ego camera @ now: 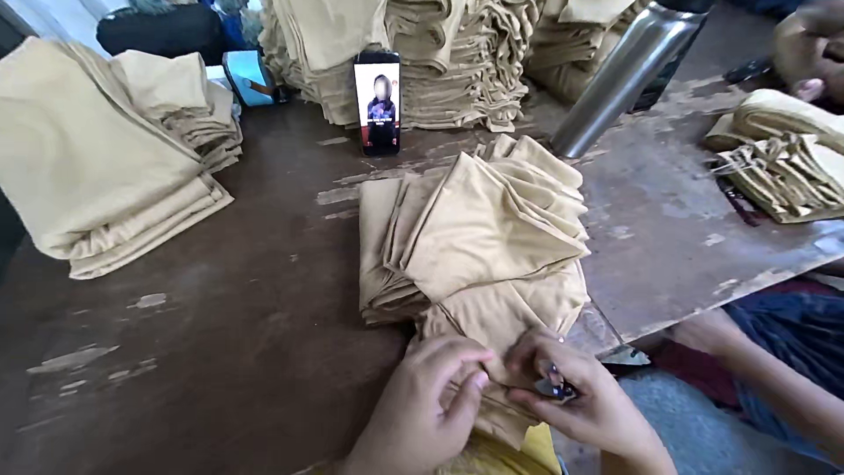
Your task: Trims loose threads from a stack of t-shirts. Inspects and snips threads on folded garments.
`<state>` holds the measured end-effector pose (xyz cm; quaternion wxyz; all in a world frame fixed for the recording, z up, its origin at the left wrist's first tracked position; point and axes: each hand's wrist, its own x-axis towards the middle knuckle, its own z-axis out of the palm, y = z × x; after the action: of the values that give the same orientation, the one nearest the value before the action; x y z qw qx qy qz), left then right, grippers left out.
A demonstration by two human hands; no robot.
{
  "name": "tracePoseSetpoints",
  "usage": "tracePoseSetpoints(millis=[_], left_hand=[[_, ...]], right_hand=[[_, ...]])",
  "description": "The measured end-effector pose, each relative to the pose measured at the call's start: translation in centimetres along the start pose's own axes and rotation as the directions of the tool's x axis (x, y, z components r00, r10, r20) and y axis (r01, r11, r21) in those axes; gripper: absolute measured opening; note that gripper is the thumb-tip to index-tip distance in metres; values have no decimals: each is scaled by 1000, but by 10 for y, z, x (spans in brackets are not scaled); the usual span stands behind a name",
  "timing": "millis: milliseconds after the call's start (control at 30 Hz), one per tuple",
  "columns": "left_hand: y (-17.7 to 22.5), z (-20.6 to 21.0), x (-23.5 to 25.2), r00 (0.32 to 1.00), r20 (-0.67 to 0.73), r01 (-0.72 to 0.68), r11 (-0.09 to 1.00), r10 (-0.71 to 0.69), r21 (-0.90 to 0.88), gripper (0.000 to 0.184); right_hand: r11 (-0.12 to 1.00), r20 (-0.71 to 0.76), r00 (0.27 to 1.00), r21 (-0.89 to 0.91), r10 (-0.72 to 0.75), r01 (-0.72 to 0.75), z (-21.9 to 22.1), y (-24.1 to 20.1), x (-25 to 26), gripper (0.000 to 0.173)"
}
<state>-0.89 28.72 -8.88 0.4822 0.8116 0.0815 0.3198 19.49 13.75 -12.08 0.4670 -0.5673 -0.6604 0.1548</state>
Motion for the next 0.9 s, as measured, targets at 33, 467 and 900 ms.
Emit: tracePoseSetpoints(millis=[33,467,900], left_hand=[[0,4,0,999,47,-23,996,19,81,20],[5,41,19,965,-63,-204,879,255,431,15],[-9,18,0,956,-282,101,992,-76,78,25]], right_hand=[[1000,-34,999,0,7,-7,0,2,-6,22],[985,-176,983,151,-54,81,11,-47,4,20],[992,-508,856,-125,-95,36,5,-16,50,16]])
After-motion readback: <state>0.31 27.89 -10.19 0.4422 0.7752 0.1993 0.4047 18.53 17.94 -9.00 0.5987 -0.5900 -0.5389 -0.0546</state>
